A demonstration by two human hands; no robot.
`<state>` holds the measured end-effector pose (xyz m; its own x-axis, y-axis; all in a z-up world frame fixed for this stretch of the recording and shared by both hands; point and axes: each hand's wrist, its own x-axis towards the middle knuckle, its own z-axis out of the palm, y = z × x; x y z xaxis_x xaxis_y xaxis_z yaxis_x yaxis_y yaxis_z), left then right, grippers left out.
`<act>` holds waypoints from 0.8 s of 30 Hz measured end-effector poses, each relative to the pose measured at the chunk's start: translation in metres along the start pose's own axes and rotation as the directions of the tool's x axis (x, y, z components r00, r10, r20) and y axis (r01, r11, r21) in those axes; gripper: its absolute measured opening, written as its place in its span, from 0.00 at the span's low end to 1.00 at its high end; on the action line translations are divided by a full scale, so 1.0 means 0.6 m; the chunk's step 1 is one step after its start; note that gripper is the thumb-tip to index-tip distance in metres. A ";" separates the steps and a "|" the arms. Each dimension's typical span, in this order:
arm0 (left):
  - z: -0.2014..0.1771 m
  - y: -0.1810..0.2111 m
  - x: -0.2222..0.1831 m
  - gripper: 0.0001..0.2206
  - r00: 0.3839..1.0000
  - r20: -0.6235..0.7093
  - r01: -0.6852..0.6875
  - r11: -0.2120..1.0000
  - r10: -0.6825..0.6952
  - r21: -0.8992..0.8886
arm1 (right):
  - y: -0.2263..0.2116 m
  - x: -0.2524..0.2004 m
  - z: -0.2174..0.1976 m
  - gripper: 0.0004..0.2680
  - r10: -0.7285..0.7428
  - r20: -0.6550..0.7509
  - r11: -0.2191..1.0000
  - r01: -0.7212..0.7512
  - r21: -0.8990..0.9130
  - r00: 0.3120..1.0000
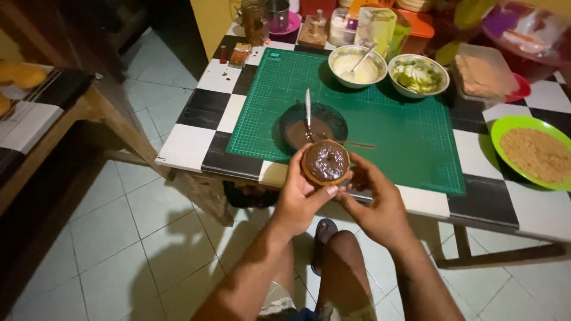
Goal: Decorating donuts by spreading chocolate glaze with a spoon and placing them in a box.
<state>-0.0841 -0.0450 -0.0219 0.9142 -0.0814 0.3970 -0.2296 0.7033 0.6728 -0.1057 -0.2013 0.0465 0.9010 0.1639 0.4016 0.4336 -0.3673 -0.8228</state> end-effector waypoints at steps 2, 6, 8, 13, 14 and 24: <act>0.004 -0.012 -0.012 0.44 1.000 -0.003 -0.030 0.999 0.030 0.032 | -0.006 -0.011 0.000 0.27 0.026 -0.041 1.000 -0.026 0.001 0.999; 0.018 -0.018 -0.034 0.44 0.999 0.031 -0.036 0.998 0.035 0.054 | 0.001 -0.038 -0.009 0.25 0.066 -0.078 0.998 -0.065 0.016 0.995; 0.029 -0.005 -0.045 0.44 0.995 0.101 0.001 0.997 -0.009 0.083 | 0.018 -0.052 -0.016 0.27 0.067 -0.110 0.996 -0.060 0.066 0.992; 0.015 -0.005 -0.065 0.37 0.990 0.141 0.015 0.993 -0.031 0.118 | -0.006 -0.077 -0.032 0.27 0.091 -0.104 0.982 -0.072 0.175 0.990; 0.017 -0.001 -0.071 0.35 0.991 0.132 0.010 0.990 -0.029 0.137 | -0.009 -0.080 -0.036 0.27 0.091 -0.088 0.973 -0.070 0.219 0.992; 0.035 -0.001 -0.102 0.34 0.994 0.108 0.015 0.992 -0.028 0.122 | -0.013 -0.115 -0.051 0.29 0.100 -0.049 0.950 -0.081 0.303 0.994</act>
<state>-0.1467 -0.0552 -0.0337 0.8788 -0.1768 0.4433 -0.2553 0.6106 0.7496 -0.1718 -0.2378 0.0377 0.9382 0.0816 0.3363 0.3427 -0.0851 -0.9356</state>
